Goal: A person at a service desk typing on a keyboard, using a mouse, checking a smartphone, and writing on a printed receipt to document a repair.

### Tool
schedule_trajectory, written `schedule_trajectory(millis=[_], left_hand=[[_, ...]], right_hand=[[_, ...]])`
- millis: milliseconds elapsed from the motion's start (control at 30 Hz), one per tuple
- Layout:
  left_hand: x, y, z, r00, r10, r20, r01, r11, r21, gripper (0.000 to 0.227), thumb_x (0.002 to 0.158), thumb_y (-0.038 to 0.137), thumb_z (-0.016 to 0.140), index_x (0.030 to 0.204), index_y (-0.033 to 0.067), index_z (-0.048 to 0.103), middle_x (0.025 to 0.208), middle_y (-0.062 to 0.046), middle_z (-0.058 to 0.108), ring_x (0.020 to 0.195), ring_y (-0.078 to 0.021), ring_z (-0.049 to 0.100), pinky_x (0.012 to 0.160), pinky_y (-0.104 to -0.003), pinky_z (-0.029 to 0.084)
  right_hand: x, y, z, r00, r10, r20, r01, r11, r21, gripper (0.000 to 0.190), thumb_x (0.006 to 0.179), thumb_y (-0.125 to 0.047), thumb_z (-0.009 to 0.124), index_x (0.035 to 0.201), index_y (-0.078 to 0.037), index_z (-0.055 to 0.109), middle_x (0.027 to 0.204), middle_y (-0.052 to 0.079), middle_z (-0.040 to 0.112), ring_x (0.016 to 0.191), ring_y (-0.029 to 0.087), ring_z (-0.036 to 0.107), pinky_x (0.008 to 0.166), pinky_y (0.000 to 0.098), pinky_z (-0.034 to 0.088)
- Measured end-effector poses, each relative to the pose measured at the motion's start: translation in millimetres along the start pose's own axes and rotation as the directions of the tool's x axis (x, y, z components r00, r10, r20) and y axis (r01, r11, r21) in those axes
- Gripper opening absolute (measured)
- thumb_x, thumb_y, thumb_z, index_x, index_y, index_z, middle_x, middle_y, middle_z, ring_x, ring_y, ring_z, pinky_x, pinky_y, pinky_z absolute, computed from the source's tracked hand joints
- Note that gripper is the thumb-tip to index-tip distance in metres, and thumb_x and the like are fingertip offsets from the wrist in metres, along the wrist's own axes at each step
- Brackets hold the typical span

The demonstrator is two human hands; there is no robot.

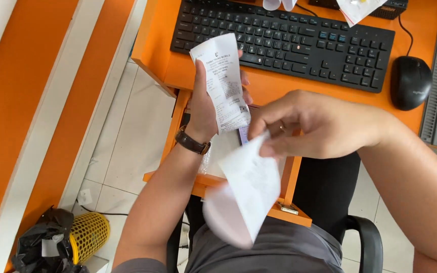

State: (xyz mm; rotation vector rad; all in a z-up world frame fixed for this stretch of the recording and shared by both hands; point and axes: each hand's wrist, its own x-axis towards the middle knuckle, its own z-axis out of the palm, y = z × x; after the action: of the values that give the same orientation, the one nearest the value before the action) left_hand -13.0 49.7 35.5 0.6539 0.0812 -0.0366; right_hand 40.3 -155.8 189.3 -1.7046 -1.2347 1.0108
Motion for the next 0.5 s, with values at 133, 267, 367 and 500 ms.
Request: schedule_trajectory(millis=[133, 267, 367, 500], left_hand=[[-12, -19, -5, 0.957, 0.05, 0.284, -0.047, 0.999, -0.017, 0.095, 0.104, 0.079, 0.042, 0.159, 0.0032, 0.056, 0.15, -0.017, 0.067, 0.136, -0.0316, 0.068, 0.112, -0.049, 0.059], [-10, -36, -21, 0.959, -0.046, 0.28, -0.025, 0.969, 0.246, 0.092, 0.102, 0.072, 0.063, 0.165, 0.0093, 0.042, 0.157, -0.018, 0.061, 0.145, -0.0369, 0.063, 0.116, -0.056, 0.06], [-11, -31, -10, 0.978, -0.125, 0.165, 0.046, 0.908, 0.417, 0.052, 0.104, 0.029, 0.076, 0.15, 0.0121, 0.059, 0.143, -0.014, 0.073, 0.132, -0.0343, 0.073, 0.109, -0.049, 0.065], [-9, -32, -16, 0.978, -0.171, 0.12, 0.065, 0.795, 0.603, 0.046, 0.101, 0.015, 0.072, 0.146, 0.0101, 0.063, 0.143, -0.015, 0.074, 0.133, -0.036, 0.073, 0.111, -0.05, 0.062]], right_hand=[[15, 32, 13, 0.789, -0.278, -0.548, -0.033, 0.871, -0.489, 0.007, 0.105, -0.002, 0.076, 0.111, -0.001, 0.073, 0.106, 0.011, 0.067, 0.082, 0.023, 0.066, 0.07, 0.034, 0.053], [16, 58, 14, 0.673, -0.309, -0.672, -0.081, 0.872, -0.482, 0.008, 0.11, -0.005, 0.076, 0.112, 0.002, 0.073, 0.114, 0.012, 0.061, 0.083, 0.022, 0.058, 0.07, 0.0321, 0.051], [17, 63, 17, 0.579, -0.311, -0.754, -0.054, 0.908, -0.416, 0.009, 0.105, 0.001, 0.078, 0.112, 0.002, 0.073, 0.117, 0.013, 0.06, 0.082, 0.02, 0.056, 0.071, 0.03, 0.051], [13, 69, 14, 0.542, -0.353, -0.762, -0.001, 0.907, -0.421, 0.009, 0.108, 0.0, 0.074, 0.116, 0.001, 0.071, 0.125, 0.014, 0.061, 0.089, 0.022, 0.061, 0.073, 0.0317, 0.053]])
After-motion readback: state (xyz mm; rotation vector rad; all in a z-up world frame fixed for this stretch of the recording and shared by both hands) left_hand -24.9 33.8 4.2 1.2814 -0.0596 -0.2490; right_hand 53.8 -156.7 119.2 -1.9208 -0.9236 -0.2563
